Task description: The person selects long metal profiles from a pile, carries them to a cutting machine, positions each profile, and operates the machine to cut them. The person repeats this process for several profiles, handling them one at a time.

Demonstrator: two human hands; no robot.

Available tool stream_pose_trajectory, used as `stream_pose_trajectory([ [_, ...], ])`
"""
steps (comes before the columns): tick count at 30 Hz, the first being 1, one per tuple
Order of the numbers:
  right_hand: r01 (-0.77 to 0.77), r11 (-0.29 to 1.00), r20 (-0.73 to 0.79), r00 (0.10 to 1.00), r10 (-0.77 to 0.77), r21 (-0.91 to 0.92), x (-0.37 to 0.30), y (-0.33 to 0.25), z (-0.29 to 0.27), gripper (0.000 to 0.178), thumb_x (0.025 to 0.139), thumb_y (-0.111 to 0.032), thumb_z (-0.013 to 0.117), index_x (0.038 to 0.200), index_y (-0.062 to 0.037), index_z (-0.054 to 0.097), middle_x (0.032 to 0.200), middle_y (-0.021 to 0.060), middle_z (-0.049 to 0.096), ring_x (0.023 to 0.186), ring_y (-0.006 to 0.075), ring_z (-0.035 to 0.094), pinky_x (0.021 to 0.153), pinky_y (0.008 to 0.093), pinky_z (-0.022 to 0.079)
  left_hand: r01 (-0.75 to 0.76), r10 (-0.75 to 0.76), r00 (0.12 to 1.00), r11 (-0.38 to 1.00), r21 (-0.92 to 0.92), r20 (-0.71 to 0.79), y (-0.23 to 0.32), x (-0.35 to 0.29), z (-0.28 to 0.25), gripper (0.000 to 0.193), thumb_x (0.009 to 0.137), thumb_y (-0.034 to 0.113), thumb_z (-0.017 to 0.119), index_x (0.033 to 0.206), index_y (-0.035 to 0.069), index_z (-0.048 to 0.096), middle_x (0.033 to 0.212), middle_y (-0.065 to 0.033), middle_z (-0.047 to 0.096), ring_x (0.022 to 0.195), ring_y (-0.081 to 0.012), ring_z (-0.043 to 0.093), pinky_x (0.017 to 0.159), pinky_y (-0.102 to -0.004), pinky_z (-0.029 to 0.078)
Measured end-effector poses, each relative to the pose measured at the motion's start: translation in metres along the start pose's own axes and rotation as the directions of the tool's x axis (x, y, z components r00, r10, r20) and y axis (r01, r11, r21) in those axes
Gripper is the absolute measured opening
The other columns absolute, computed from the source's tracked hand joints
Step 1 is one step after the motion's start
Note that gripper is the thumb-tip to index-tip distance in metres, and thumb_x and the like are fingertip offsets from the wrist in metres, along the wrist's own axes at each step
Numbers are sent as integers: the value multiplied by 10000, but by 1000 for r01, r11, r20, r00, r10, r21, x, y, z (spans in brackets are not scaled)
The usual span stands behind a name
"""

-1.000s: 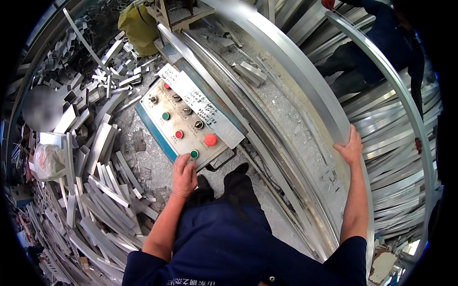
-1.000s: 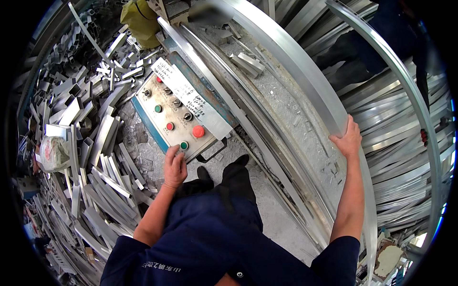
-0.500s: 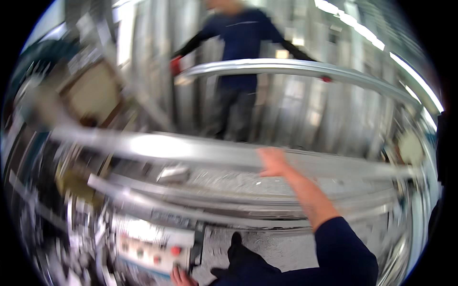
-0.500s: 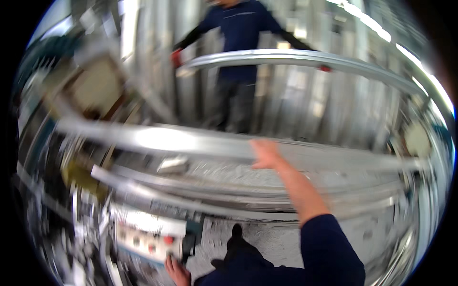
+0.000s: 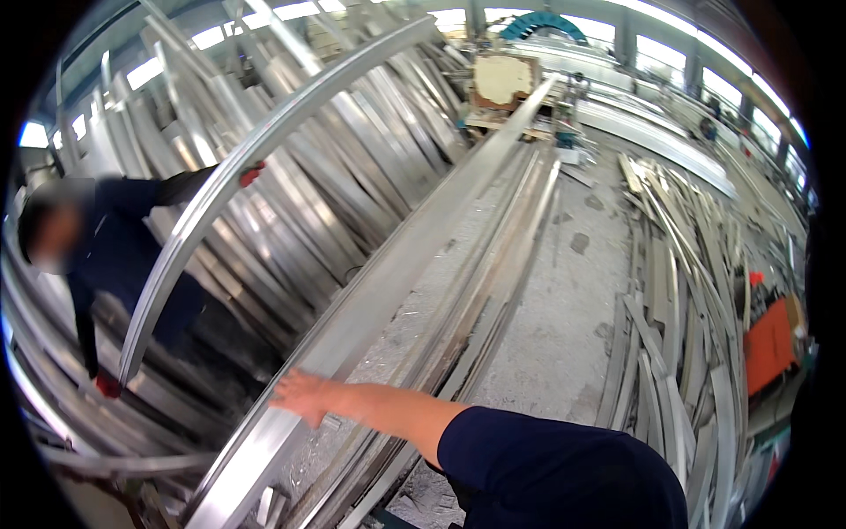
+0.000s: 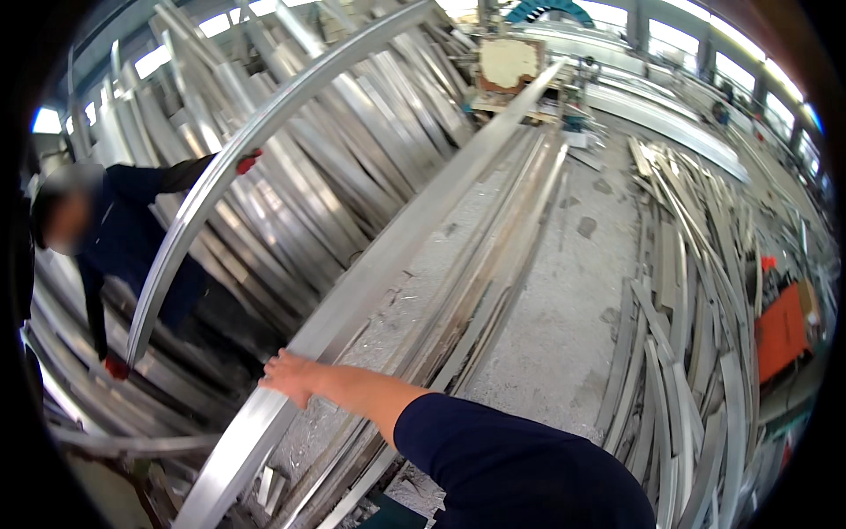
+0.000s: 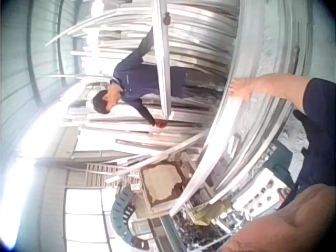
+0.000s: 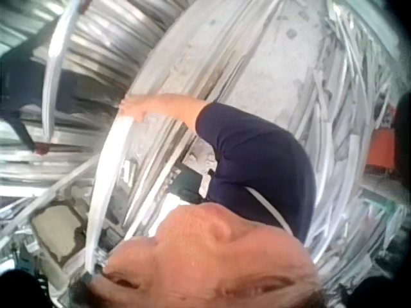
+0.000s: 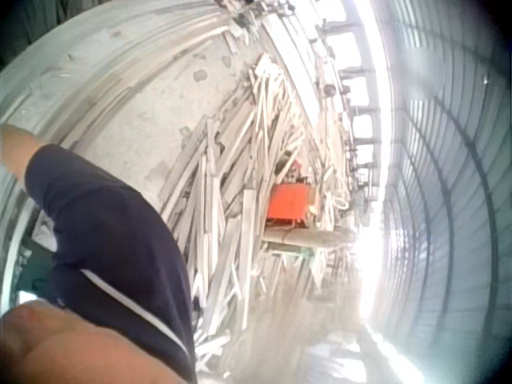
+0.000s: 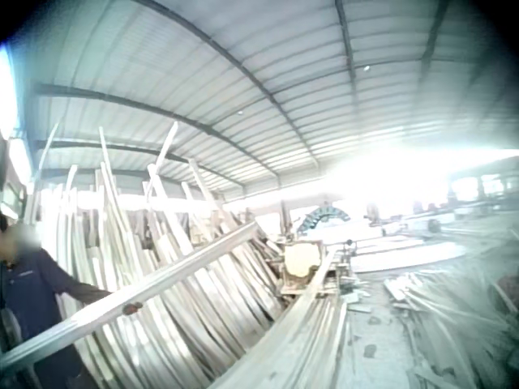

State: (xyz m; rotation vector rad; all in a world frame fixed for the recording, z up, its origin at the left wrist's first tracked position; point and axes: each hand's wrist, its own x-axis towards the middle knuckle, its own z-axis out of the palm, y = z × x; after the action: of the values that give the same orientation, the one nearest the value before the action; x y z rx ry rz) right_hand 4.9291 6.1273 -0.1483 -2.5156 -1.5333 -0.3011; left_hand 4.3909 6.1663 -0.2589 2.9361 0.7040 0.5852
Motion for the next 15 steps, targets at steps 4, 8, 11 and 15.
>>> stream_pose_trajectory([
  [4, -41, 999, 3, 999, 41, -34, -6, 5, 12, 984, 515, -367, 846, 1376, -105, 449, 1208, 141, 524, 1177, 299, 474, 967, 463, 357, -30, 35, 994, 998, -52, 101, 7, 30, 7, 419, 827, 250, 674, 1191, 65, 577, 1356, -225, 501, 914, -391, 642, 692, -476, 534],
  [8, -76, 997, 173, 982, 70, 31, -10, 5, -6, 917, 576, -315, 768, 1402, -115, 425, 1288, 157, 493, 1276, 284, 413, 1057, 498, 270, -50, 62, 984, 996, -75, 170, 10, 53, 14, 406, 828, 250, 671, 1182, 71, 585, 1362, -224, 497, 902, -392, 645, 682, -477, 535],
  [11, -58, 998, 157, 986, 53, 26, -2, -1, -8, 914, 579, -314, 779, 1395, -110, 421, 1286, 159, 494, 1271, 291, 417, 1049, 496, 281, -26, 40, 978, 997, -72, 204, 10, 60, 15, 396, 829, 250, 668, 1176, 76, 591, 1367, -223, 494, 893, -393, 648, 675, -478, 536],
  [15, -35, 994, 75, 997, 27, 105, -4, 12, 13, 944, 572, -318, 814, 1398, -102, 413, 1314, 172, 482, 1283, 318, 410, 1055, 508, 285, 59, -39, 969, 996, -74, 245, 12, 53, 16, 383, 829, 250, 665, 1167, 82, 598, 1373, -221, 491, 881, -395, 651, 666, -479, 537],
])
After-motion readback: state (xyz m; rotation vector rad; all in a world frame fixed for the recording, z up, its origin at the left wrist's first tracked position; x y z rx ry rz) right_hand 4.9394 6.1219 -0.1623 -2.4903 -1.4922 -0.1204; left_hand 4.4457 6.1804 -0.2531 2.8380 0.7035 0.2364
